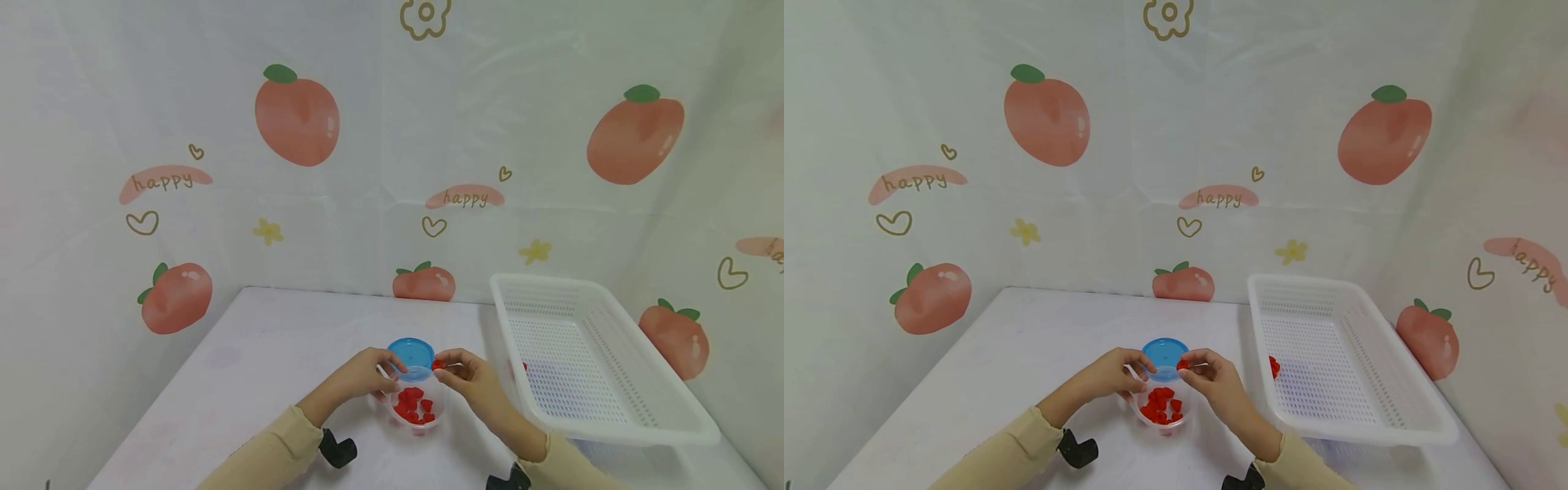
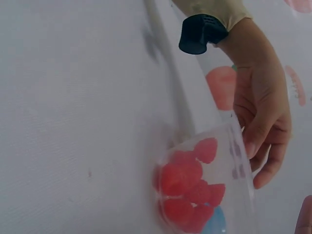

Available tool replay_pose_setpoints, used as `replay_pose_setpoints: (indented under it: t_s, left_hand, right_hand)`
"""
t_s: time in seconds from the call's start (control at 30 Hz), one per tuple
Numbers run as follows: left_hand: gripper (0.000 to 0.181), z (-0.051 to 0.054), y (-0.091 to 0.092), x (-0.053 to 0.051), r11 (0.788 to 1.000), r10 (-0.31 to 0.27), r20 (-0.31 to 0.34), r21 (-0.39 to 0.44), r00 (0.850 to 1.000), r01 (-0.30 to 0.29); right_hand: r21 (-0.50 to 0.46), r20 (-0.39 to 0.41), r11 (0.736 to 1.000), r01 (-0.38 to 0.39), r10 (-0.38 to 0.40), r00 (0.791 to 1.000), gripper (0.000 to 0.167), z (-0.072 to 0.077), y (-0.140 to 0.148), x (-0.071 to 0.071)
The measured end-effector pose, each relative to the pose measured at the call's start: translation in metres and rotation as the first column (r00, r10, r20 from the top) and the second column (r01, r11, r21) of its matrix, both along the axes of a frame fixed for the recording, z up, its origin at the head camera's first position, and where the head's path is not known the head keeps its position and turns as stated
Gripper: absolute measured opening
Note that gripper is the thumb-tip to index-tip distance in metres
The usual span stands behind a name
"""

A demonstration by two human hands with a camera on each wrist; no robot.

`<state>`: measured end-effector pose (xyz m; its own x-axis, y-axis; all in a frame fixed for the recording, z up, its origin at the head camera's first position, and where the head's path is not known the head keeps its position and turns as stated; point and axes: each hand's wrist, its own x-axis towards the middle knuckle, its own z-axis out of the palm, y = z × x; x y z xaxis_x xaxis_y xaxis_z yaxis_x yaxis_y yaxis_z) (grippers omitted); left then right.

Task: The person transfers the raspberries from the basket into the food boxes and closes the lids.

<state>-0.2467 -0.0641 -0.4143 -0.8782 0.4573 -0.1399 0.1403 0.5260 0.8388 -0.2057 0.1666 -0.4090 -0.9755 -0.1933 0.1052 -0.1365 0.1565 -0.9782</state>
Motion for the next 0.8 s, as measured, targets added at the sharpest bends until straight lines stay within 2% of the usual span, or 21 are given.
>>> replay_pose_setpoints:
  t_s: [0.3,0.5,0.8]
  left_hand:
    - [0.027,-0.001,0.001,-0.001,1.000,0.002,0.001,-0.005,1.000,-0.002]
    - [0.027,0.000,0.001,-0.001,1.000,0.000,0.002,0.002,1.000,0.000]
    - [0.026,0.000,0.000,-0.001,1.000,0.003,0.010,0.008,1.000,-0.003]
  right_hand:
    - [0.080,0.032,0.995,-0.055,0.053,0.998,0.036,-0.016,0.004,-0.002]
    - [0.107,-0.001,0.982,-0.156,0.157,0.988,0.035,-0.016,0.006,-0.003]
    - [0.120,-0.007,0.967,-0.225,0.228,0.974,0.038,-0.016,0.007,-0.006]
